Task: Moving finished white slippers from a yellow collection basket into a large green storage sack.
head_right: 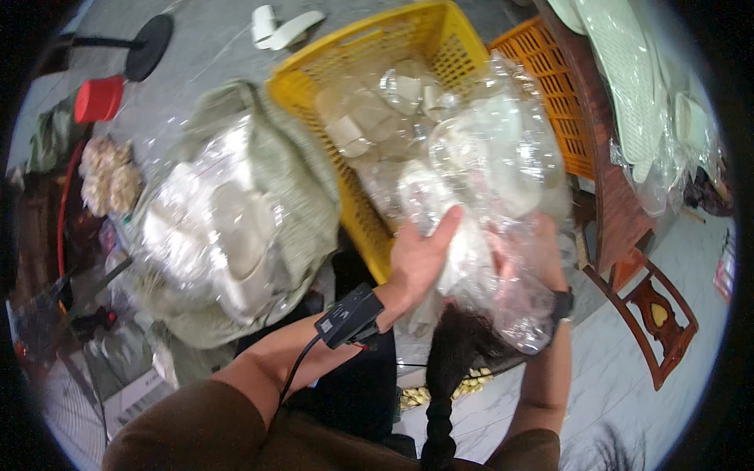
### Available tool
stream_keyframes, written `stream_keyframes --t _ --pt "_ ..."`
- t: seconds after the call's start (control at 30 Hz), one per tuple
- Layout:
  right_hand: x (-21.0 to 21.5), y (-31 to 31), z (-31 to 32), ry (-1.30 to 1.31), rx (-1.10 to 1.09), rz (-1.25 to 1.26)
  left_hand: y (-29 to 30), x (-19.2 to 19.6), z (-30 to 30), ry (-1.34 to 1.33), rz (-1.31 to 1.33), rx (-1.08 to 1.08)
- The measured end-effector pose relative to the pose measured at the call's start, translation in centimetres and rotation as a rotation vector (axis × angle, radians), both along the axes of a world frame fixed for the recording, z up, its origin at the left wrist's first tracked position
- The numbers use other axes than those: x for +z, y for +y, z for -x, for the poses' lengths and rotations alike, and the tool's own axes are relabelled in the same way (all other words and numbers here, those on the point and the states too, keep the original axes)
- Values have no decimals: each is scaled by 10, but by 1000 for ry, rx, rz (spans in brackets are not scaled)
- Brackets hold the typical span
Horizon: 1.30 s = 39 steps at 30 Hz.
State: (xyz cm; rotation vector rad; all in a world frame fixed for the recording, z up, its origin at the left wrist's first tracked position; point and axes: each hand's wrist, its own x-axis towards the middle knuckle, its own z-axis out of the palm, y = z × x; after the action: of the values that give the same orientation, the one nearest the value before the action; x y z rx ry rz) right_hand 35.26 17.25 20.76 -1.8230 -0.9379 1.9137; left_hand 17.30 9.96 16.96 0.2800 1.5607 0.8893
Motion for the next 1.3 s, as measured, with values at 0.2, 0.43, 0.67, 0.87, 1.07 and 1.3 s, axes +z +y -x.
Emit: stream_keyframes --t 0.2,0.43,0.67,0.87,1.07,1.3 --pt "128 -34 65 -8 64 -102 -40 114 67 -213 -257 167" --pt "235 -103 205 102 437 -172 -151 253 186 -453 -347 413" --pt "213 -162 383 268 1003 -170 -292 273 311 -530 -327 543" --pt "29 -227 528 232 1402 -346 -361 143 376 -621 -108 954" --pt "-88 -222 562 80 1577 -813 -365 -13 399 -462 -103 1193" --pt "16 -172 539 18 1338 -274 -358 -85 402 -265 287 1177"
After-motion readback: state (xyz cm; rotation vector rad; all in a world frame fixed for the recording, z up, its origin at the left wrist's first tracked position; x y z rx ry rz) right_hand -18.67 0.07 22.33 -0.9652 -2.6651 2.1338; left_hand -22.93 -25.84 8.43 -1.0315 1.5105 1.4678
